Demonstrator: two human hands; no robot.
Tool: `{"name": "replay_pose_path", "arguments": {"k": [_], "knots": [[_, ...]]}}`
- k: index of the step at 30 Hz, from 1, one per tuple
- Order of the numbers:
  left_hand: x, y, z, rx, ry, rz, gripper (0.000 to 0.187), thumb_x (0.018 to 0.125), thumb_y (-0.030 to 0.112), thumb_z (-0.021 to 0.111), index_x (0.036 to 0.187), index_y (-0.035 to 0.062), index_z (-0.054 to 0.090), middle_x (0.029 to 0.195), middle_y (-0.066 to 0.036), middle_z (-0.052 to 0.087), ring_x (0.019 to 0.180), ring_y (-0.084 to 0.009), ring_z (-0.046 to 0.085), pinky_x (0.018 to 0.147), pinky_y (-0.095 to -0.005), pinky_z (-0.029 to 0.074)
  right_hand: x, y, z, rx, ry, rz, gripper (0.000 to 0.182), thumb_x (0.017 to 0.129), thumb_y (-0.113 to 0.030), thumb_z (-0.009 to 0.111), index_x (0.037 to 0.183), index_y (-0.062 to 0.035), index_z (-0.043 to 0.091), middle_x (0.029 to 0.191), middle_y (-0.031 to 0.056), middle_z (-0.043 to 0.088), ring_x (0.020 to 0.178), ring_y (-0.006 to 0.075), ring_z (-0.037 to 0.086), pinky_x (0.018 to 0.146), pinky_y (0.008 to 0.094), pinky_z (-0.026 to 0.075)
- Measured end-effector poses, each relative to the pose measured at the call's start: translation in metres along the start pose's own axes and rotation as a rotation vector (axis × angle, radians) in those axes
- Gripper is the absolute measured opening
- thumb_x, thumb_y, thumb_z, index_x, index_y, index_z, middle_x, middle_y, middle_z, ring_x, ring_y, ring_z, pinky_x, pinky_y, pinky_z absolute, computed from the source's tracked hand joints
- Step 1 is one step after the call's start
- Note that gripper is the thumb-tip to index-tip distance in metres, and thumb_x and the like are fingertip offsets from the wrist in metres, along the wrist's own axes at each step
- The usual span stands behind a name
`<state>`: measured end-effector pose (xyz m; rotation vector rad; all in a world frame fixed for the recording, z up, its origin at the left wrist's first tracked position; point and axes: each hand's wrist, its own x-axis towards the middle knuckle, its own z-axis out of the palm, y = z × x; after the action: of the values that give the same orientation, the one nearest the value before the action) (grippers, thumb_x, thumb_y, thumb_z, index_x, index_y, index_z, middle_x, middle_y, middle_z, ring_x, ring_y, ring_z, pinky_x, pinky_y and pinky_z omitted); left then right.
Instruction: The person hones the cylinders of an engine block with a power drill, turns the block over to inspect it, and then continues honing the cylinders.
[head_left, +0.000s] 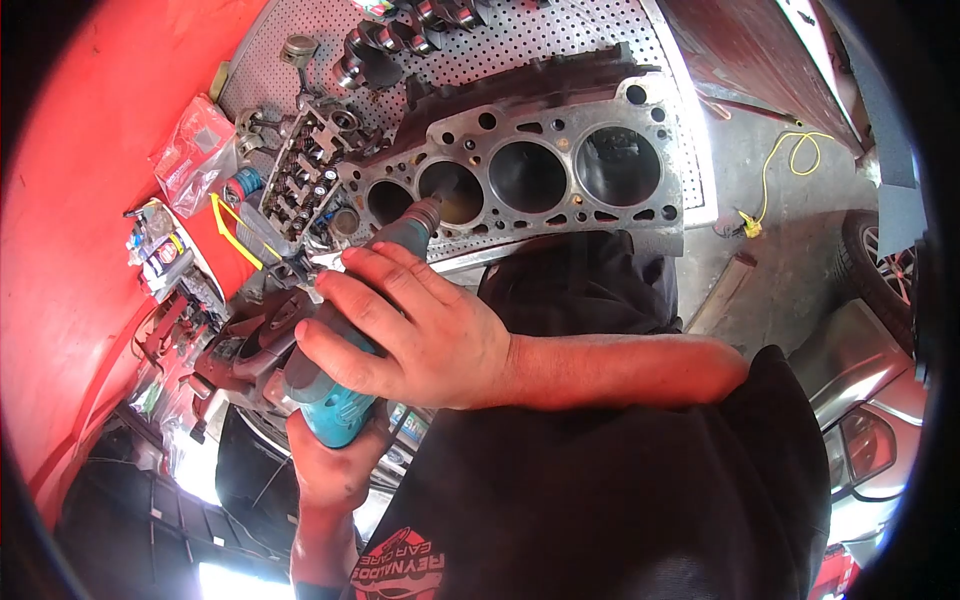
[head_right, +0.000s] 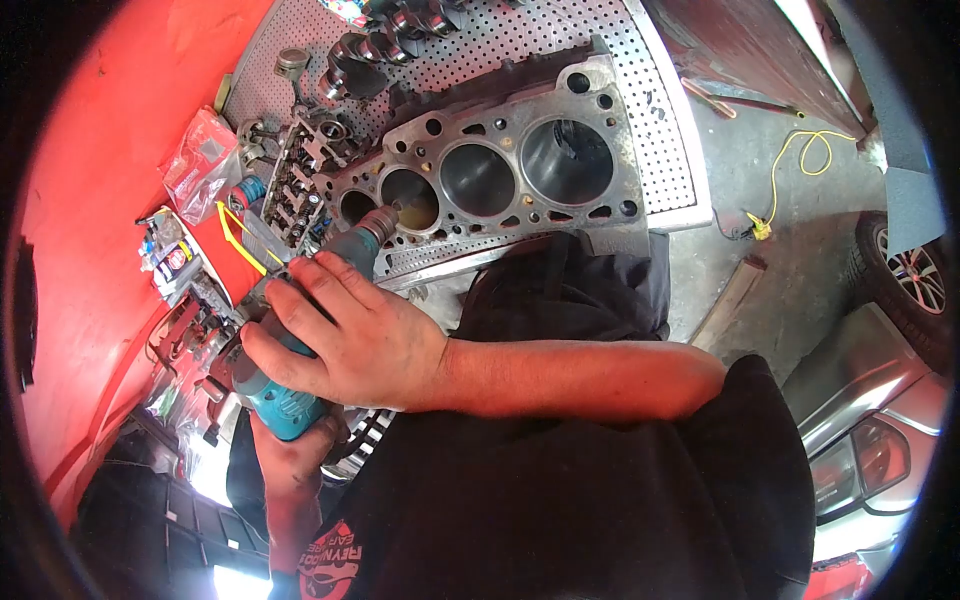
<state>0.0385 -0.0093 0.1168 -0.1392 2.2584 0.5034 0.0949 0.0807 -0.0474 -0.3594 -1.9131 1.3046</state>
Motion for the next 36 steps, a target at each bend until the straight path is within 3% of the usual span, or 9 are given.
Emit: {"name": "replay_pose_path", "arguments": {"k": [19, 26, 30, 31, 34, 36], "knots": [[0.007, -0.01, -0.002, 0.019, -0.042, 0.015, 0.025, 0.08, -0.004, 0.071, 0.105, -0.0029, 0.071, 0.096, -0.006, 0.074, 0.086, -0.0147, 0.069, 0.078, -0.0311, 0.054, -0.003, 0.005, -0.001, -0.022, -0.011, 0.009, 0.046, 0.084, -0.022, 0.066, 0.13, -0.0177, 0.06, 0.125, 0.0169, 0.063, 0.108, 0.0362, 0.067, 0.096, 0.0501, 0.058], [-0.014, -0.044, -0.009, -0.059, -0.055, 0.021, 0.033, 0.077, -0.001, 0.073, 0.109, -0.003, 0.072, 0.1, -0.008, 0.076, 0.092, -0.0187, 0.072, 0.083, -0.0338, 0.057, -0.013, -0.015, 0.007, 0.016, -0.046, -0.129, 0.044, 0.083, -0.025, 0.066, 0.127, -0.0206, 0.062, 0.123, 0.0147, 0.064, 0.108, 0.0352, 0.067, 0.095, 0.0486, 0.058], [-0.034, -0.11, 0.002, -0.251, 0.041, 0.19, 0.09, 0.068, 0.006, 0.076, 0.151, 0.0001, 0.041, 0.139, -0.011, 0.059, 0.127, -0.0251, 0.06, 0.107, -0.0396, 0.05, -0.03, -0.043, 0.018, 0.048, -0.09, -0.336, 0.045, 0.084, -0.027, 0.066, 0.128, -0.0229, 0.061, 0.122, 0.0119, 0.064, 0.11, 0.0335, 0.066, 0.1, 0.0479, 0.055], [-0.035, -0.137, -0.004, -0.253, -0.018, 0.162, 0.101, 0.067, 0.01, 0.081, 0.157, 0.0016, 0.035, 0.148, -0.011, 0.051, 0.139, -0.026, 0.05, 0.116, -0.0416, 0.042, -0.038, -0.049, 0.027, 0.034, -0.124, -0.409, 0.045, 0.084, -0.027, 0.065, 0.128, -0.0232, 0.06, 0.122, 0.0102, 0.064, 0.113, 0.0329, 0.065, 0.106, 0.0486, 0.051], [-0.039, -0.185, -0.005, -0.415, -0.095, 0.009, 0.101, 0.068, 0.011, 0.08, 0.157, 0.002, 0.034, 0.147, -0.011, 0.052, 0.136, -0.0269, 0.052, 0.116, -0.0421, 0.042, -0.062, -0.065, 0.058, 0.026, -0.179, -0.571, 0.042, 0.084, -0.026, 0.064, 0.126, -0.0216, 0.06, 0.12, 0.0097, 0.063, 0.113, 0.033, 0.064, 0.109, 0.0499, 0.05], [-0.031, -0.234, -0.011, -0.567, -0.159, 0.149, 0.101, 0.067, 0.012, 0.078, 0.158, 0.0024, 0.034, 0.149, -0.011, 0.051, 0.138, -0.0284, 0.051, 0.118, -0.0423, 0.039, -0.075, -0.073, 0.08, 0.004, -0.224, -0.667, 0.043, 0.083, -0.026, 0.065, 0.125, -0.0197, 0.057, 0.12, 0.0093, 0.061, 0.116, 0.0336, 0.062, 0.111, 0.0513, 0.048]]}}
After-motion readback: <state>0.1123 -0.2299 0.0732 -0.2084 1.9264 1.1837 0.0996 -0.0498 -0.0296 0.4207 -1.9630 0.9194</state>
